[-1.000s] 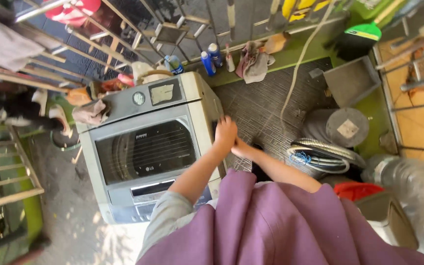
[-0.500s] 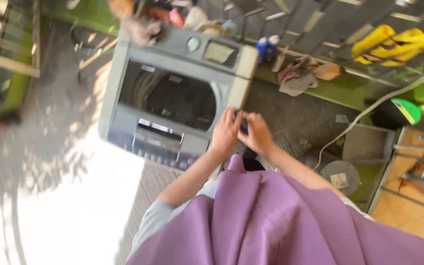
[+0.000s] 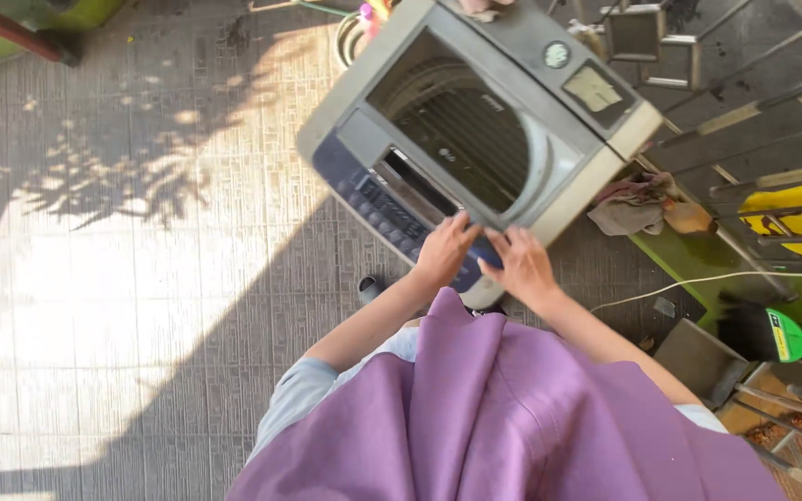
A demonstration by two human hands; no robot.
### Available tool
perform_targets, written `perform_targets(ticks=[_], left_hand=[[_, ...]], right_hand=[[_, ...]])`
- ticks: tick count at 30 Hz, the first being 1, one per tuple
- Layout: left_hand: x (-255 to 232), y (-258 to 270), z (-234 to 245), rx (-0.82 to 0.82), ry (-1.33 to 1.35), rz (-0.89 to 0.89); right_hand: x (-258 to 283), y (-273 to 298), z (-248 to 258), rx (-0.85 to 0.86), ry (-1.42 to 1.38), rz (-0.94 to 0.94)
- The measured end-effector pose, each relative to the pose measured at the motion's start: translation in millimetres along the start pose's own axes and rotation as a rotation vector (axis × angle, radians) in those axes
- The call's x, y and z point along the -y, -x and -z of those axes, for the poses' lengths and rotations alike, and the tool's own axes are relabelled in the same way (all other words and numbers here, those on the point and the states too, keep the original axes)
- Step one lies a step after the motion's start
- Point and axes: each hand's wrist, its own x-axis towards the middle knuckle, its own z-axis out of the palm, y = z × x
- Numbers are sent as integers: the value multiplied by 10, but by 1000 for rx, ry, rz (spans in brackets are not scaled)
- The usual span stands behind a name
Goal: Clean the exterior and interior of a top-loading washing machine using a brush and cloth.
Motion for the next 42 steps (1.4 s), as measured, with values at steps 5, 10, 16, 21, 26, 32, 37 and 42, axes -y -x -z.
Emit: perform_targets(ticks=[5,10,16,21,26,32,37,42], left_hand=[[677,178,398,-64,74,37],[1446,371,675,11,95,56],[2346,42,1008,-236,92,48],[2485,376,974,-104,128,35],[2772,155,1256,-135,241,46],[3320,-186,1393,-62,255,-43],[3542,-320,1648,109,265,-178],[3775,-1056,1691,147,403,-226]], right_hand=[[695,-464,-309,-58,-54,-28],[1239,-1053,-509,-166,3,102],[1566,-2082,-695,-56,58,39],[1831,-1915,-817,-16,94,-2],[1868,-2368,-775,20,75,2],[1999,-2740,-914,-38,68,-79],[1986,-2828,-989,-24,18,-130],[1893,-3288,-853,-72,27,-297]])
